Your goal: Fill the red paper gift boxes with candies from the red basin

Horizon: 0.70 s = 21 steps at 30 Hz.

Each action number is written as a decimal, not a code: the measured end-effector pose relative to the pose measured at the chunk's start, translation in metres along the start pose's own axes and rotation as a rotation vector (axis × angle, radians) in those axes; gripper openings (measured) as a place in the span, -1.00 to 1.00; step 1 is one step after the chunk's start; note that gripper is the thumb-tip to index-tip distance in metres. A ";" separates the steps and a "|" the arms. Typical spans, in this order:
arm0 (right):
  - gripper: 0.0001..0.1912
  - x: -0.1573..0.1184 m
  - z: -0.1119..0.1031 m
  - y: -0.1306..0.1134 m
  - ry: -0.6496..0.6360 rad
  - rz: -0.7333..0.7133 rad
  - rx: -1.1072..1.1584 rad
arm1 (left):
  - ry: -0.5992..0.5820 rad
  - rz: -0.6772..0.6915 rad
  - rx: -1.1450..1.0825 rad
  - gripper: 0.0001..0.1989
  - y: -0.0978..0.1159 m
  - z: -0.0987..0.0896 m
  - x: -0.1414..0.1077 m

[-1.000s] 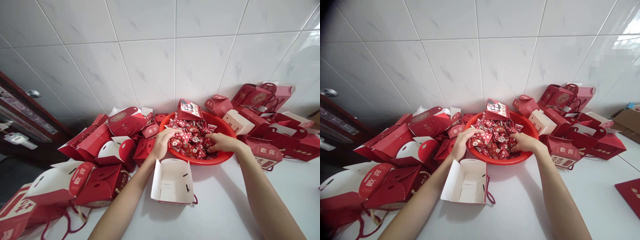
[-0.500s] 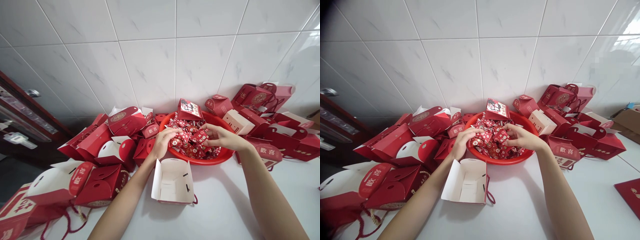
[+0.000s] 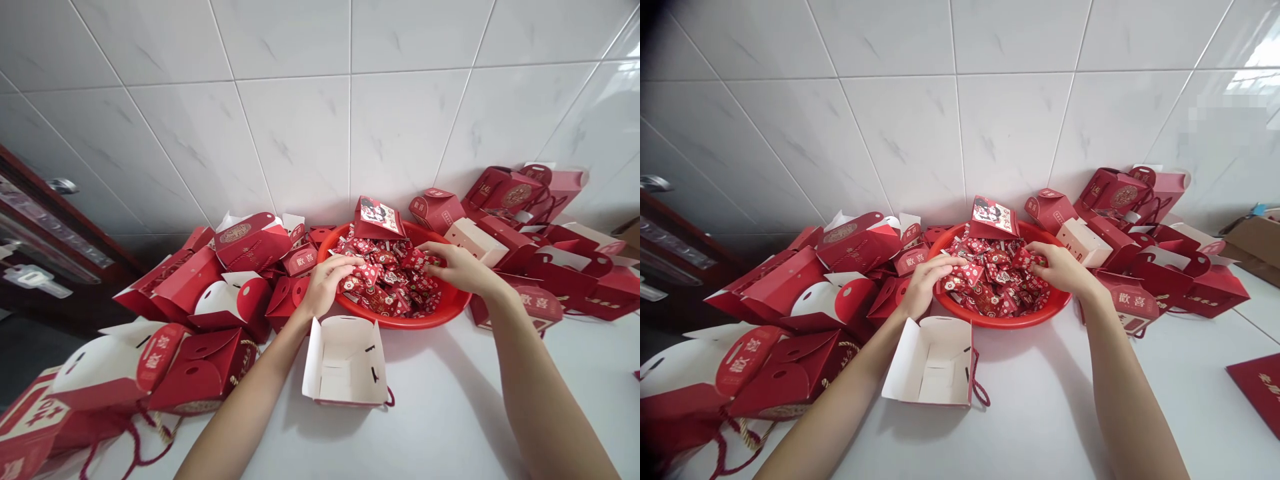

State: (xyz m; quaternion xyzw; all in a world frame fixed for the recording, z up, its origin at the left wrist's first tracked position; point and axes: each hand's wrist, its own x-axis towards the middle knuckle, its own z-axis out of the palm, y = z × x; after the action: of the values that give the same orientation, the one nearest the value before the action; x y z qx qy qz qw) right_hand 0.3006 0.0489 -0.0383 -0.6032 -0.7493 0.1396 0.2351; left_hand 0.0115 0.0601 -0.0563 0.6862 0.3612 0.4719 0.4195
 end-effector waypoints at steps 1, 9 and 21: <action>-0.63 0.002 0.002 0.006 0.053 0.038 -0.112 | 0.000 0.002 0.001 -0.68 0.000 0.000 0.000; -0.65 0.010 0.015 -0.010 -0.036 -0.001 -0.188 | -0.014 0.012 -0.002 -0.69 -0.002 -0.001 0.001; -0.71 0.007 0.025 -0.017 -0.399 0.143 -0.179 | -0.021 0.025 -0.009 -0.71 -0.003 -0.001 0.001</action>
State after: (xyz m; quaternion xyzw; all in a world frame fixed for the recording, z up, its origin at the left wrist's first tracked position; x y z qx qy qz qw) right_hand 0.2724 0.0535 -0.0497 -0.6336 -0.7457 0.2053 0.0173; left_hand 0.0108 0.0623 -0.0588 0.6938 0.3458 0.4715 0.4204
